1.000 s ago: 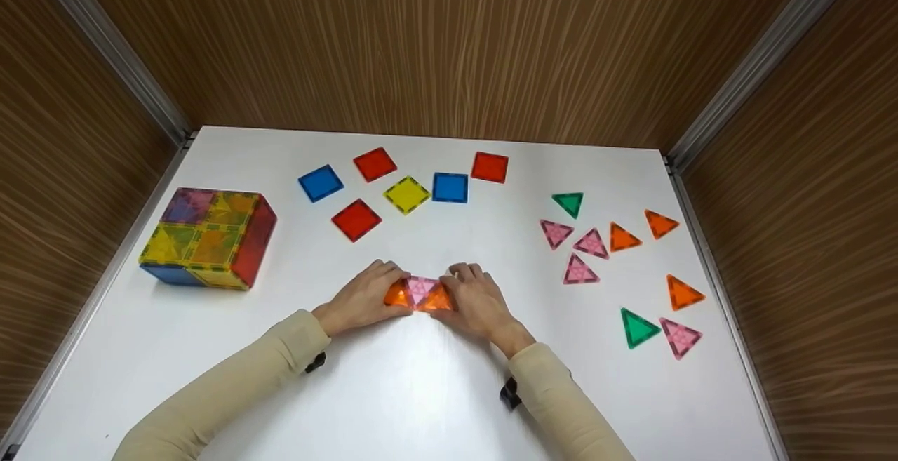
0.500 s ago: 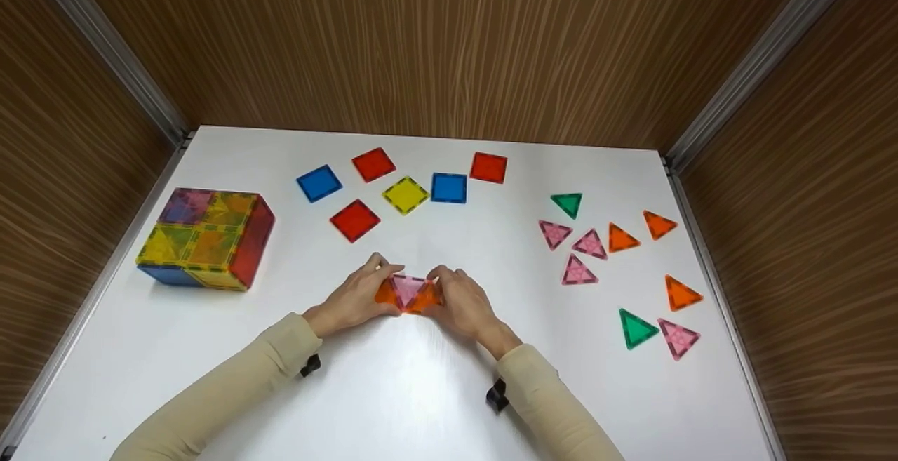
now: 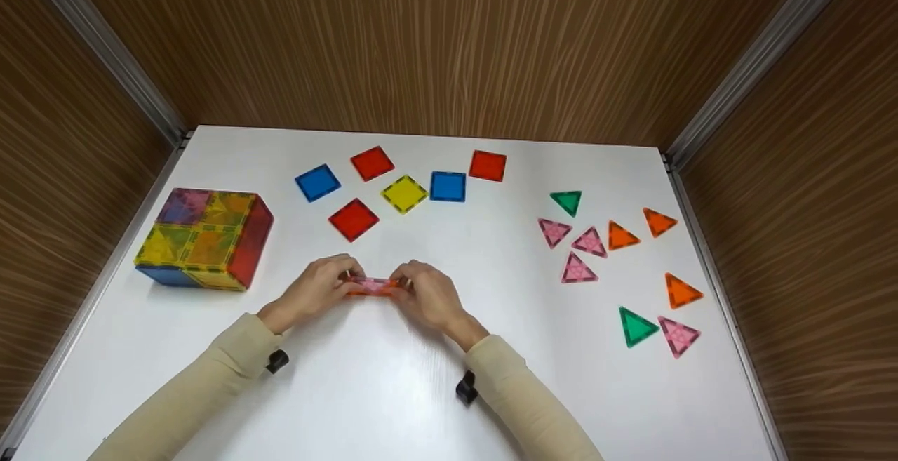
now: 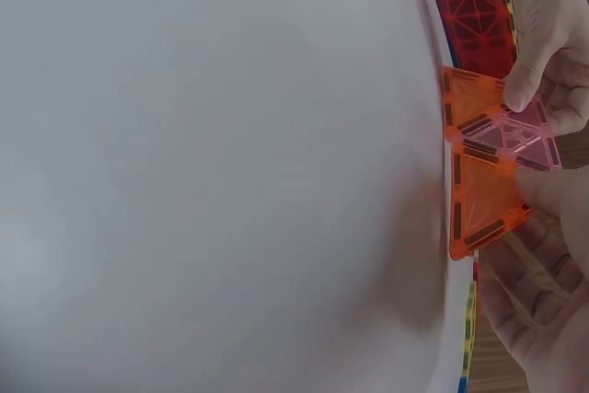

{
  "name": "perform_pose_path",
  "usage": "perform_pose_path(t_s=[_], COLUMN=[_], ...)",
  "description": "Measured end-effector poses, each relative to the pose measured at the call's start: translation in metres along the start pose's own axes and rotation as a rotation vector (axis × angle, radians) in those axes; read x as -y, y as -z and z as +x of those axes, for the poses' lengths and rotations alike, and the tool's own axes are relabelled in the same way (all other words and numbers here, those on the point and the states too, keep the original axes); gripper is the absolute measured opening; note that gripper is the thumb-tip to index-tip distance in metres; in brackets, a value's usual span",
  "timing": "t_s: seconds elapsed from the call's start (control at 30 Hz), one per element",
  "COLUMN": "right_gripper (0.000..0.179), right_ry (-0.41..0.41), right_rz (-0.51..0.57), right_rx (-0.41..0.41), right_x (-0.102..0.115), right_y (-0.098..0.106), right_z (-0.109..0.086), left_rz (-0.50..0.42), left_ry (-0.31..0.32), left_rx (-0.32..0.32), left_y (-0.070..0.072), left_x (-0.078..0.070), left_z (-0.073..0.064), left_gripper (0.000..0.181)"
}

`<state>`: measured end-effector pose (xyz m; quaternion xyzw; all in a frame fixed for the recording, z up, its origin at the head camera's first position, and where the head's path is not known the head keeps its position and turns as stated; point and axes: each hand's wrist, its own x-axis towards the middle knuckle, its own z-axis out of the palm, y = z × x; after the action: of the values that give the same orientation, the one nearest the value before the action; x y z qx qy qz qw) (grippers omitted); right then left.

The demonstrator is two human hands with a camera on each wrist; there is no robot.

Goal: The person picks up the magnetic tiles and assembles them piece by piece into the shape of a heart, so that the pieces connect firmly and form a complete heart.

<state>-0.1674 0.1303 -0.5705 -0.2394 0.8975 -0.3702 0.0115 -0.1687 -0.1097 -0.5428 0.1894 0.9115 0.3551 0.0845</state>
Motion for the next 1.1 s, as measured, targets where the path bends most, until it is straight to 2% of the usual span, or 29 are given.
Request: perform_pose_path(t_s=[0.27,0.37,0.5,0.6,0.7,0.9,1.1], right_gripper=[0.018,0.021,0.022,0.023,0.021,0.022,0.029], right_ry=[0.045,0.045,0.023,0.004,-0.018,-0.101,-0.189], right_rz=[0.014,0.010,-0.009,-0.037,-0.061,-0.088,-0.218], right_rx=[0.060,0.084,0.097,0.072,0.009,-0.107,-0.200], right_x=[0.020,0.021,0.012,0.000,-0.015,-0.054,-0.098], right_y=[-0.025,-0.027,-0.019,-0.006,0.011,0.057,0.105], right_z=[0.024,0.023,0.015,0.007,-0.005,-0.032,-0.065], left_rz=[0.009,0.007,0.012,0.012,0.013,0.033,0.050], left_ry=[0.077,0.115,0.156,0.163,0.157,0.152,0.131], left_rx=[-0.068,-0.076,-0.096,-0.115,-0.127,-0.129,-0.141], left_y=[0.029,0.039,0.050,0.057,0.060,0.064,0.066], left_x=[0.027,0.040,0.056,0.065,0.070,0.076,0.080], left_z=[-0.018,-0.024,-0.031,-0.034,-0.034,-0.034,-0.034], left_gripper=[0.013,0.012,0.011,0.011,0.010,0.010,0.009])
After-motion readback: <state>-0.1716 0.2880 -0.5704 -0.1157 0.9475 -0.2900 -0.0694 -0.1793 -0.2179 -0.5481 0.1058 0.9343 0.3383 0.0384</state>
